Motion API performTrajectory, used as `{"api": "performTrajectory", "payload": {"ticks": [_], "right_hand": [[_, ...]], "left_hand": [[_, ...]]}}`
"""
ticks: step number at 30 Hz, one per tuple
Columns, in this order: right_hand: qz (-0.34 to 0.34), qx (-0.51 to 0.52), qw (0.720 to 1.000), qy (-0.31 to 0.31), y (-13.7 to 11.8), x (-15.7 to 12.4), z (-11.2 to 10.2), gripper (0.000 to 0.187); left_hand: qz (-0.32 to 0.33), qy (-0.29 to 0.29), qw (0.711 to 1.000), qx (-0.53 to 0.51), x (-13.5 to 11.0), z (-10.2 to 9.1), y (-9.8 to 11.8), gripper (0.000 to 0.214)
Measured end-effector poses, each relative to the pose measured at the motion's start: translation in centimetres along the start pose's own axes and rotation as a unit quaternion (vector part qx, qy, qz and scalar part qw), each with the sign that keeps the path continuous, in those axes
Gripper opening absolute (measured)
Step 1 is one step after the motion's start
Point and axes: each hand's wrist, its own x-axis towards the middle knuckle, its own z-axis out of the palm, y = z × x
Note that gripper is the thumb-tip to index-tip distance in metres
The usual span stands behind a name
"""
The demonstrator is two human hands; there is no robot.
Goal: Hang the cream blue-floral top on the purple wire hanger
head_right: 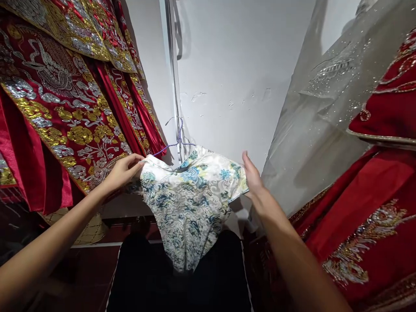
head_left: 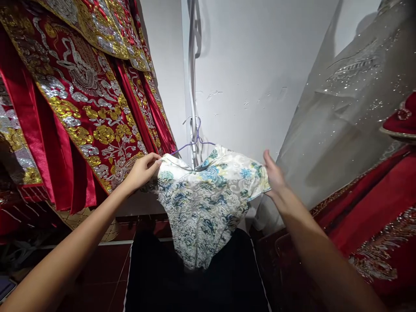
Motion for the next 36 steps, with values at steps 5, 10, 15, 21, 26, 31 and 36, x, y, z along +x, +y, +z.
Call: {"api": "performTrajectory", "payload": {"ticks": [5, 10, 15, 21, 26, 31, 36], "right_hand": [[0.075, 0.094, 0.992, -0.033, -1.9, -0.2, -0.8, 0.052], [0.079, 0.151, 0.985, 0.035, -2.9, -2.1, -0.8, 0.047], [0.050, 0.098, 0.992, 0.056, -2.3, -8.7, 2.1, 0.037], [-0.170, -0.109, 0.899, -0.388, -3.4, -12.4, 7.7, 0.031], [-0.166, -0.136, 0.954, -0.211, -0.4, -5.6, 8.1, 0.024], [-0.103, -0.051, 0.962, -0.246, 2.1, -1.2, 7.1, 0.034], [0.055, 0.186, 0.962, -0.194, 1.3, 2.4, 6.4, 0.041]], "left_hand": [[0.031, 0.112, 0.992, 0.039, 0.8, 0.3, 2.5, 0.028], [0.045, 0.133, 0.986, -0.091, -0.5, 0.6, 6.7, 0.026], [-0.046, -0.028, 0.929, -0.366, -2.5, 1.2, 9.6, 0.037], [-0.256, -0.189, 0.796, -0.515, -4.6, 2.3, 10.0, 0.035], [-0.171, -0.297, 0.893, -0.291, -7.3, -1.3, 9.9, 0.032], [-0.062, -0.123, 0.990, -0.020, -6.5, -5.4, 9.2, 0.034], [0.065, 0.166, 0.979, 0.095, -4.7, -4.7, 6.8, 0.021]]}}
